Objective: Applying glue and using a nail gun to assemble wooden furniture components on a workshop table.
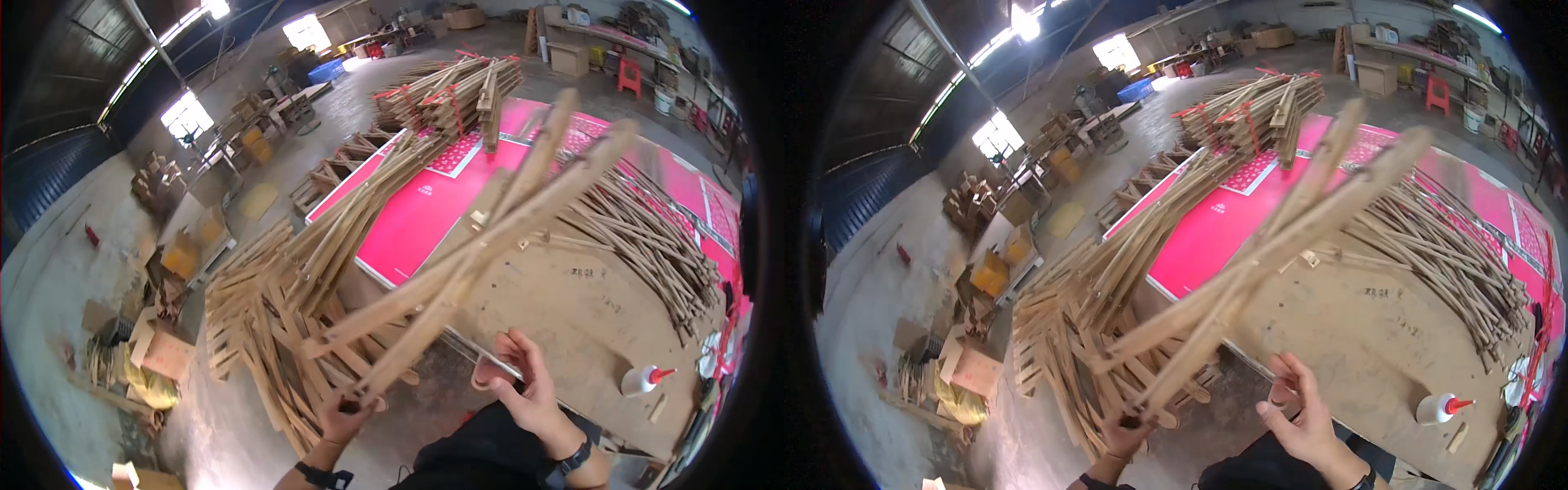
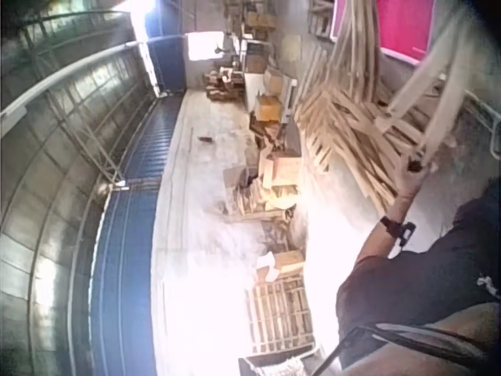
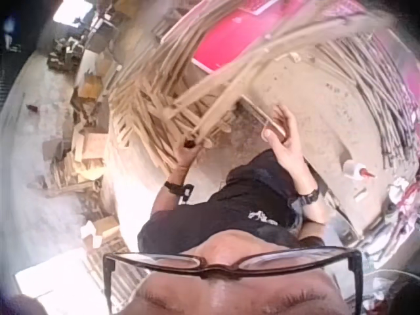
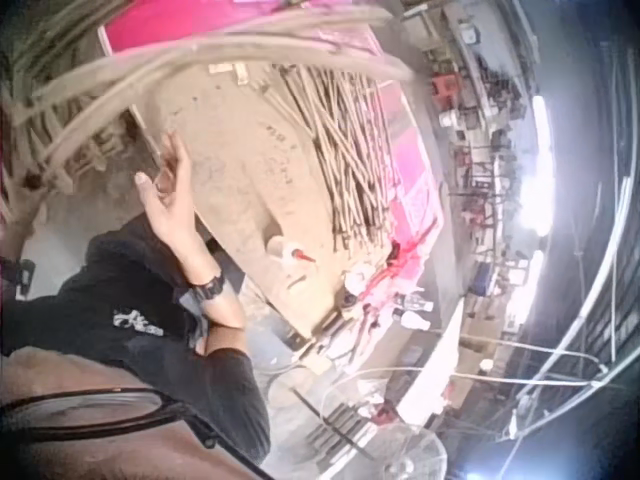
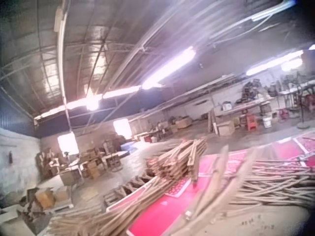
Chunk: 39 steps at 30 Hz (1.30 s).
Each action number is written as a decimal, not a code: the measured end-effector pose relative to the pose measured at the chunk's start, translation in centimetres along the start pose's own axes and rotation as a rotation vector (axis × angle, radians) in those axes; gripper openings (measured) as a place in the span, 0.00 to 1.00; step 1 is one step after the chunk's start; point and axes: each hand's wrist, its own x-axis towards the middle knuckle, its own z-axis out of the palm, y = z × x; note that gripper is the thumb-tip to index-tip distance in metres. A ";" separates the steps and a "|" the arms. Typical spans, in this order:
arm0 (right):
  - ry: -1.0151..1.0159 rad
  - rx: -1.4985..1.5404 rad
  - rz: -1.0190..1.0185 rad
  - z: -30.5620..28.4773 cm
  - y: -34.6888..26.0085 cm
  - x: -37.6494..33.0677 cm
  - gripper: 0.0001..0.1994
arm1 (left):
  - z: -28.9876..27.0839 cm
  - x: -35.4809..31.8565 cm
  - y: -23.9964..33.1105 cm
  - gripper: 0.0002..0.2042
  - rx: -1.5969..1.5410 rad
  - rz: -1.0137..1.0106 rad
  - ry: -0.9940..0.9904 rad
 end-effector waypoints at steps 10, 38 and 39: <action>0.287 -1.133 -0.068 -11.2 7.4 -1.9 0.31 | -10.5 14.5 1.8 0.22 0.383 0.125 0.359; 0.339 -1.219 -0.048 -12.6 7.2 -2.5 0.21 | -10.4 29.7 1.0 0.27 0.596 -0.001 0.261; 0.338 -1.219 -0.040 -12.5 7.1 -2.4 0.21 | -10.5 29.7 1.1 0.27 0.602 -0.019 0.262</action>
